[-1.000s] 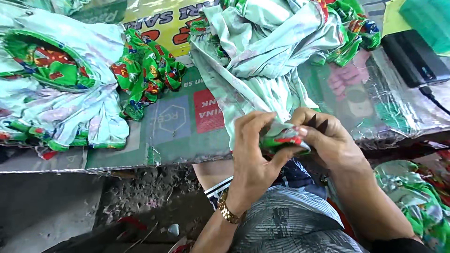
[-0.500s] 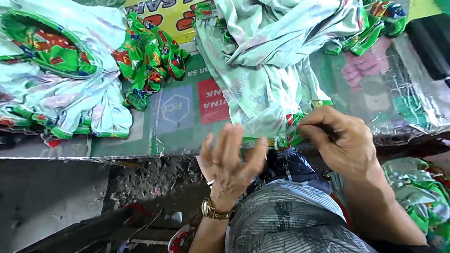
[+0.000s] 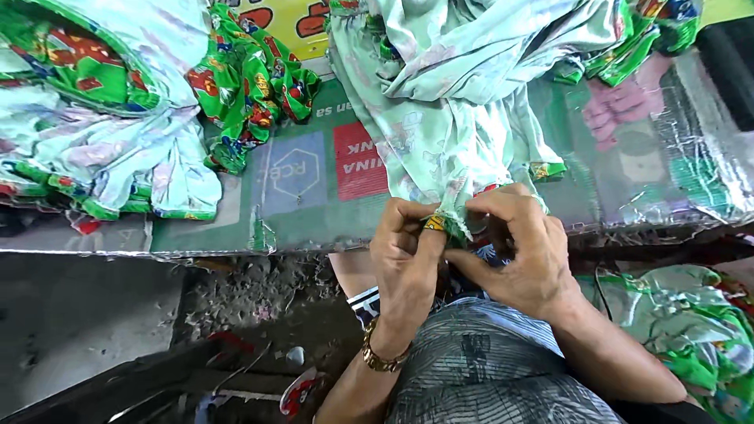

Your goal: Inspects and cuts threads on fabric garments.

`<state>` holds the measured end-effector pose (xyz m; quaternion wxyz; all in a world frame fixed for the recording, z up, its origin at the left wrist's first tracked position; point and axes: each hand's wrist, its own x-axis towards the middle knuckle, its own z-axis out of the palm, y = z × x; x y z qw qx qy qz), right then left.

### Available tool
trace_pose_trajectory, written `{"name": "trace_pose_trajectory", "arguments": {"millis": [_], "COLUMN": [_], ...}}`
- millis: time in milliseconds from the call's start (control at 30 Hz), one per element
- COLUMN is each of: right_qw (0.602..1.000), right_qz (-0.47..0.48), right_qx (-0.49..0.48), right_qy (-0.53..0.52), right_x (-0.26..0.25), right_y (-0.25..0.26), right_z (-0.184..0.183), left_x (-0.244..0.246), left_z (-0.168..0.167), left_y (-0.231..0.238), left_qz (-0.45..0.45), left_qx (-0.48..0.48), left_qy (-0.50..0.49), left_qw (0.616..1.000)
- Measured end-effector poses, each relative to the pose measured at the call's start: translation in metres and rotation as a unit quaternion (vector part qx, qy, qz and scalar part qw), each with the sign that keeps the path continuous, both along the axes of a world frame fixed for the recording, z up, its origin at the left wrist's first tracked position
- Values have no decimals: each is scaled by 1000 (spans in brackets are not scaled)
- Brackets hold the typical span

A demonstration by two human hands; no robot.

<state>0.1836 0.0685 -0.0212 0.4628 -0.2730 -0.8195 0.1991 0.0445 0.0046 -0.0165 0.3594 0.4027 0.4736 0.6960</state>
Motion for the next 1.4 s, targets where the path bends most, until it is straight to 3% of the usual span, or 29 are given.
{"name": "trace_pose_trajectory", "arguments": {"millis": [67,133,200,233,333,400,500,567,667,767,967,1100,1133,1200,1267,1300,1400], "right_qw": [999,996,991,987,972,959,976,993,974,958,967,967,966,965,967,969,977], "right_qz": [-19,-40,-66,-75,-33,25,62,93,160,215,173,163,164,168,173,176,167], "right_qx": [39,74,95,106,135,119,66,-9,-127,-187,-182,-189,-192,-195,-180,-163,-89], "right_qy": [-11,-35,-70,-92,-191,-255,-200,-65,101,44,-42,-54,-55,-52,-53,-58,-101], "right_x": [-5,-3,5,10,25,31,41,40,19,6,13,18,19,21,20,18,9], "right_y": [1,6,13,17,22,22,28,30,24,24,28,28,27,26,25,24,25], "right_z": [0,-1,-1,-2,-2,4,18,23,28,26,17,20,23,28,31,32,31], "left_x": [-2,-7,-17,-26,-58,-65,-60,-48,-32,-32,-40,-47,-48,-46,-41,-38,-34], "left_z": [0,-2,-9,-14,-31,-29,-18,-7,2,-3,-32,-27,-23,-17,-11,-8,-3], "left_y": [-1,-2,-5,-7,-19,-26,-32,-30,-18,-8,-38,-49,-50,-50,-46,-42,-23], "left_qz": [-23,-14,45,87,130,93,119,152,129,73,83,1,-32,-59,-1,48,124], "left_qx": [2,17,53,71,41,-21,-2,15,-6,-14,44,23,20,34,44,34,-66], "left_qy": [-69,-55,95,207,498,570,528,505,539,582,599,632,630,565,485,470,521], "left_qw": [997,998,993,972,856,816,841,850,833,810,795,775,776,822,874,881,842]}}
